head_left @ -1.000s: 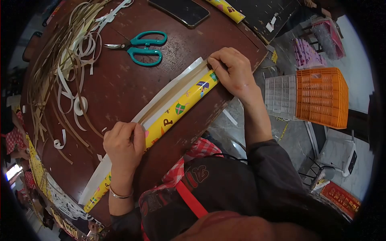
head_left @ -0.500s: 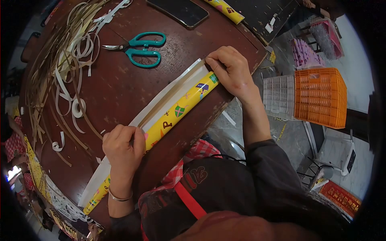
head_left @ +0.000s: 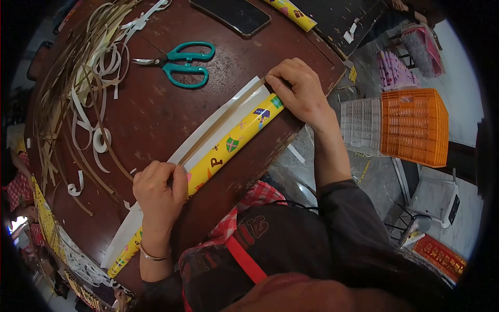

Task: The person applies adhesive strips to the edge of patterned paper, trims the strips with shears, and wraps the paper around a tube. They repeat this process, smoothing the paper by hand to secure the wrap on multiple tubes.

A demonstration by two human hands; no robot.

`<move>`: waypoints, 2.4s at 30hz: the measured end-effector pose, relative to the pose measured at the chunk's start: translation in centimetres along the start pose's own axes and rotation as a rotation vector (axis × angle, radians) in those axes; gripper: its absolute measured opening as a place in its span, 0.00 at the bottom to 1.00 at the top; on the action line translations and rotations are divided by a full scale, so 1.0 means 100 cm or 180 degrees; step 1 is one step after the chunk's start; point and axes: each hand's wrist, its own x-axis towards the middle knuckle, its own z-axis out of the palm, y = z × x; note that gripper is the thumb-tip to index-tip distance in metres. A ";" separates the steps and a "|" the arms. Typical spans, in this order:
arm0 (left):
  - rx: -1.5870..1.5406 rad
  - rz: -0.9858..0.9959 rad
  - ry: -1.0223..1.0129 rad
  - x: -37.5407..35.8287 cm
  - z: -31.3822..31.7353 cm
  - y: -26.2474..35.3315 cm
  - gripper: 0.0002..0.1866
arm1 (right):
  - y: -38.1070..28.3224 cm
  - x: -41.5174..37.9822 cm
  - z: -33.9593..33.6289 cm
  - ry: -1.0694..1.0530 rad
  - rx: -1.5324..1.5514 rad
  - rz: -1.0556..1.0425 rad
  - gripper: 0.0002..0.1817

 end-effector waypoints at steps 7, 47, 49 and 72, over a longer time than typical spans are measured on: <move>-0.0071 -0.0026 0.0037 0.000 0.001 0.000 0.05 | 0.001 0.003 -0.001 -0.0059 -0.0103 -0.0036 0.07; -0.0250 -0.0195 -0.0154 0.002 0.000 -0.003 0.08 | 0.003 0.016 -0.006 -0.0603 -0.0216 -0.0065 0.08; -0.0265 -0.0227 -0.0129 0.002 0.001 -0.003 0.08 | 0.003 0.016 -0.008 -0.0658 -0.0252 -0.0070 0.08; -0.0457 -0.0301 0.0054 0.004 0.003 -0.004 0.09 | 0.006 0.019 -0.007 -0.0761 -0.0393 -0.0092 0.08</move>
